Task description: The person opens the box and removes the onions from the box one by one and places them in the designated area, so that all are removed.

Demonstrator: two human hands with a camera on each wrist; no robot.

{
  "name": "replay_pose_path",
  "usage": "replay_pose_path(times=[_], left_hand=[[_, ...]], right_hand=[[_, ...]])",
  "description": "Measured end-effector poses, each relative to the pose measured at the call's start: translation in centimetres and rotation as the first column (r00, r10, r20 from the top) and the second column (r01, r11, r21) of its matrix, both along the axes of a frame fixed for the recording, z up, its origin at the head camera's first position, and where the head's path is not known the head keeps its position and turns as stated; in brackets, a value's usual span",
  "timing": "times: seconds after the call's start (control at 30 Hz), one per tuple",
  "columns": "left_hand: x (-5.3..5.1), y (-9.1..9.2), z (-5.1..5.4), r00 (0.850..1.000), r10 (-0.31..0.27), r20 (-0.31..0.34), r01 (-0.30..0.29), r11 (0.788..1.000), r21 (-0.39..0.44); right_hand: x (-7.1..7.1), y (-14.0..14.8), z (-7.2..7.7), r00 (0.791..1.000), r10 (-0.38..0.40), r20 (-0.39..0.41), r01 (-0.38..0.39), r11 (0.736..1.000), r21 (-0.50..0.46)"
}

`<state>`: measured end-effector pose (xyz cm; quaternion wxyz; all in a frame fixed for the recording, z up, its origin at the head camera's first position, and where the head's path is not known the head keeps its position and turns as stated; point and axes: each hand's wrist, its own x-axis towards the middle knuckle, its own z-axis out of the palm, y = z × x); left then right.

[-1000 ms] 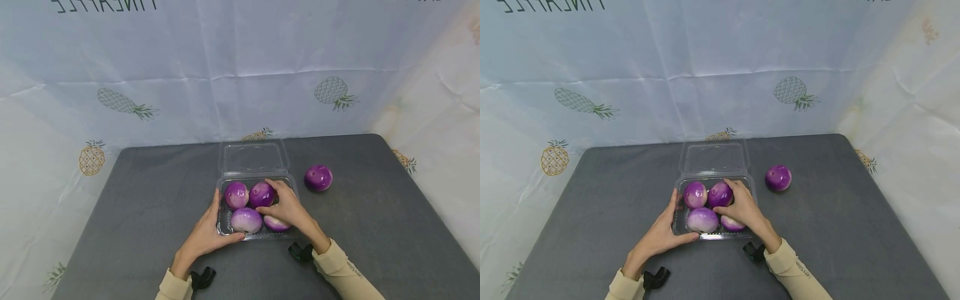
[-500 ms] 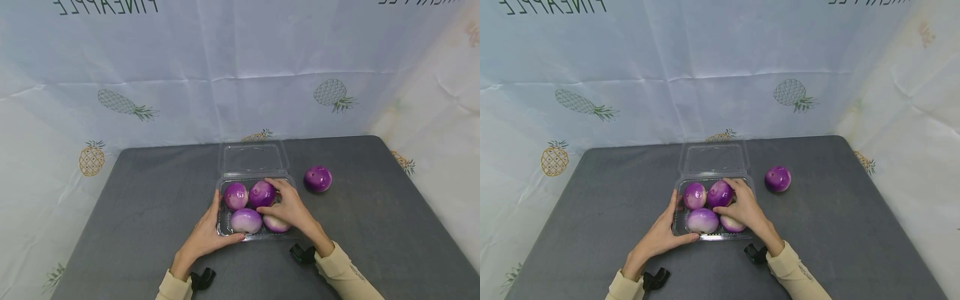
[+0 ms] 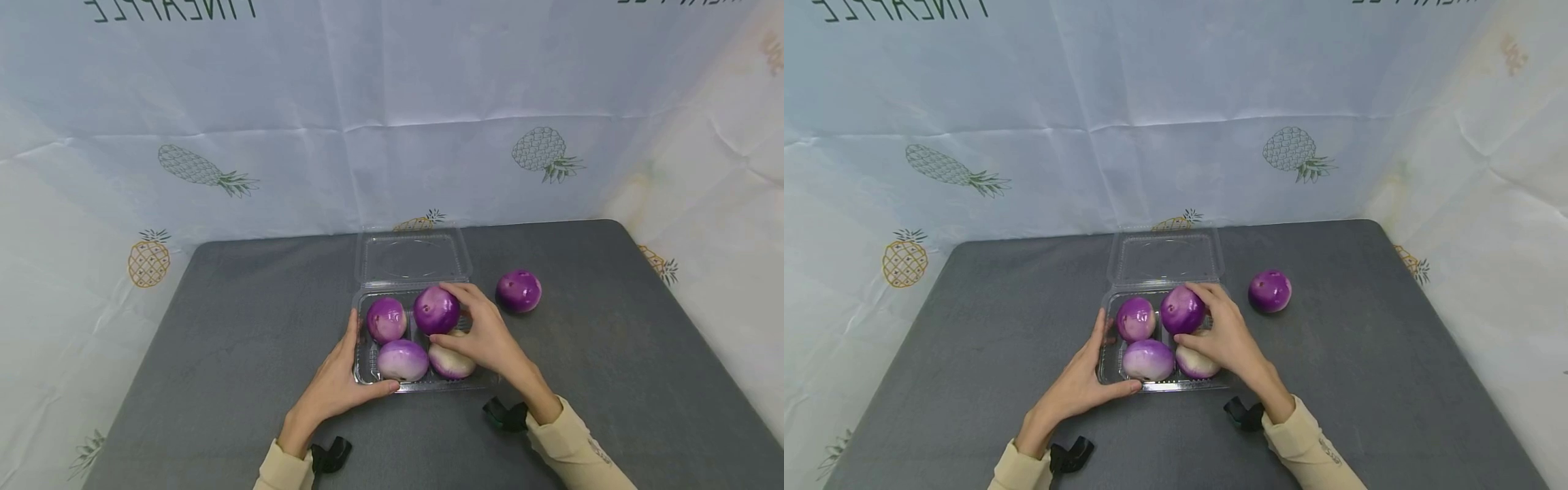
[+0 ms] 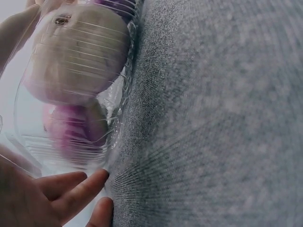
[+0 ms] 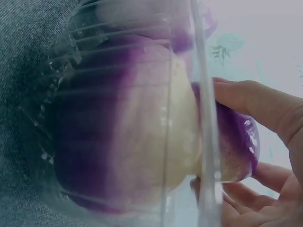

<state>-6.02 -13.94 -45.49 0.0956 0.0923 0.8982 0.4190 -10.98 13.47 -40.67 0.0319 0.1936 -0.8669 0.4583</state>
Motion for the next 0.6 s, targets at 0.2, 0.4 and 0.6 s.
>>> replay_pose_path(times=[0.2,0.4,0.6], left_hand=[[0.0,0.0,0.0,1.000,-0.006,0.013,0.006,1.000,-0.003],[-0.1,0.0,0.0,1.000,-0.006,0.011,0.006,1.000,0.001],[0.0,0.0,0.0,1.000,-0.004,0.008,0.004,1.000,-0.008]], right_hand=[[0.2,0.5,0.1,1.000,-0.012,-0.010,0.012,1.000,0.007],[0.2,1.2,0.5,0.999,-0.035,-0.006,0.035,0.999,0.008],[0.3,2.1,0.7,0.998,-0.061,0.015,0.060,0.998,0.016]])
